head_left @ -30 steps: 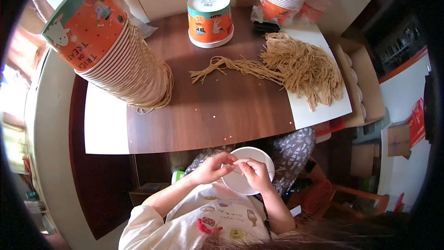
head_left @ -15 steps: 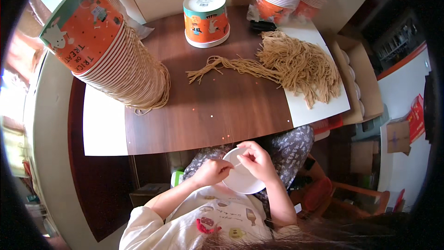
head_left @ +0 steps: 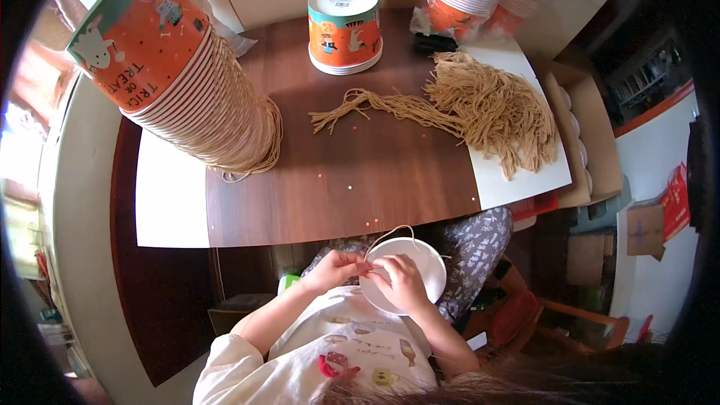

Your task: Threading yarn through pre-punched holes in paper buckets to create handles.

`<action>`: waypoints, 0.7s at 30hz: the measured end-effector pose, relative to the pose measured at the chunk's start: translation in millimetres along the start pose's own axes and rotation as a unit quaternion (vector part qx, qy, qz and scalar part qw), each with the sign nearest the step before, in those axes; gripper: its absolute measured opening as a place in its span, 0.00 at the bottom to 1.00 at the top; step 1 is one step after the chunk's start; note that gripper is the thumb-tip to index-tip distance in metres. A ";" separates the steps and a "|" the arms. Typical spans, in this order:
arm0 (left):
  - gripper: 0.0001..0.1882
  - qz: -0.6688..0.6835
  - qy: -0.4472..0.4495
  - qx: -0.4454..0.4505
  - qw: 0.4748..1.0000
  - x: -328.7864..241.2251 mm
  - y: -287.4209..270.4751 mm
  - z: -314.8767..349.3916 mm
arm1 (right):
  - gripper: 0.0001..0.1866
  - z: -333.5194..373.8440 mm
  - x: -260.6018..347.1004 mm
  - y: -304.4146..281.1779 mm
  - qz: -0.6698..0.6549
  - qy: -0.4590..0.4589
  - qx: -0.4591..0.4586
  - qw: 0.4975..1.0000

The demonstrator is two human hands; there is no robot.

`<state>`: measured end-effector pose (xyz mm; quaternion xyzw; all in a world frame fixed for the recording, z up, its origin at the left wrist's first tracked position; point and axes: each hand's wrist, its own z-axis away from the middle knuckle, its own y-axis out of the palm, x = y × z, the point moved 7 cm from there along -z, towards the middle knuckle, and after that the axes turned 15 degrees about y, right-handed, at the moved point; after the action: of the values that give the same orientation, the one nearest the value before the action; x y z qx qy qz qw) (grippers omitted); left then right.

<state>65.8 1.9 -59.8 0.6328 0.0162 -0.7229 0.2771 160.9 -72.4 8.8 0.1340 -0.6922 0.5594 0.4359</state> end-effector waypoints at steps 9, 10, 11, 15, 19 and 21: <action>0.12 -0.056 -0.023 0.035 0.998 14.2 -5.0 1.0 | 0.03 9.5 -19.0 -8.5 -0.137 0.134 -0.031 0.981; 0.12 -0.056 -0.023 0.034 0.998 14.7 -5.7 1.0 | 0.03 10.5 -18.9 -10.1 -0.137 0.133 -0.030 0.981; 0.11 -0.045 -0.024 0.020 0.999 14.7 -7.3 0.8 | 0.03 12.4 -17.6 -12.9 -0.139 0.139 -0.025 0.980; 0.10 -0.008 -0.039 -0.019 0.999 12.2 -10.5 0.9 | 0.04 23.2 -5.4 -11.8 -0.139 0.125 0.018 0.982; 0.08 0.025 -0.030 -0.024 0.999 17.8 -13.6 -0.3 | 0.05 31.6 21.5 8.3 -0.069 0.021 0.068 0.995; 0.06 0.006 -0.015 -0.016 1.000 17.7 -14.6 -0.3 | 0.04 36.9 24.9 29.1 -0.035 -0.021 0.070 0.997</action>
<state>59.1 7.6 -81.0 0.6172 0.0199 -0.7303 0.2921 110.1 -88.0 8.6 0.2005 -0.6549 0.5880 0.4302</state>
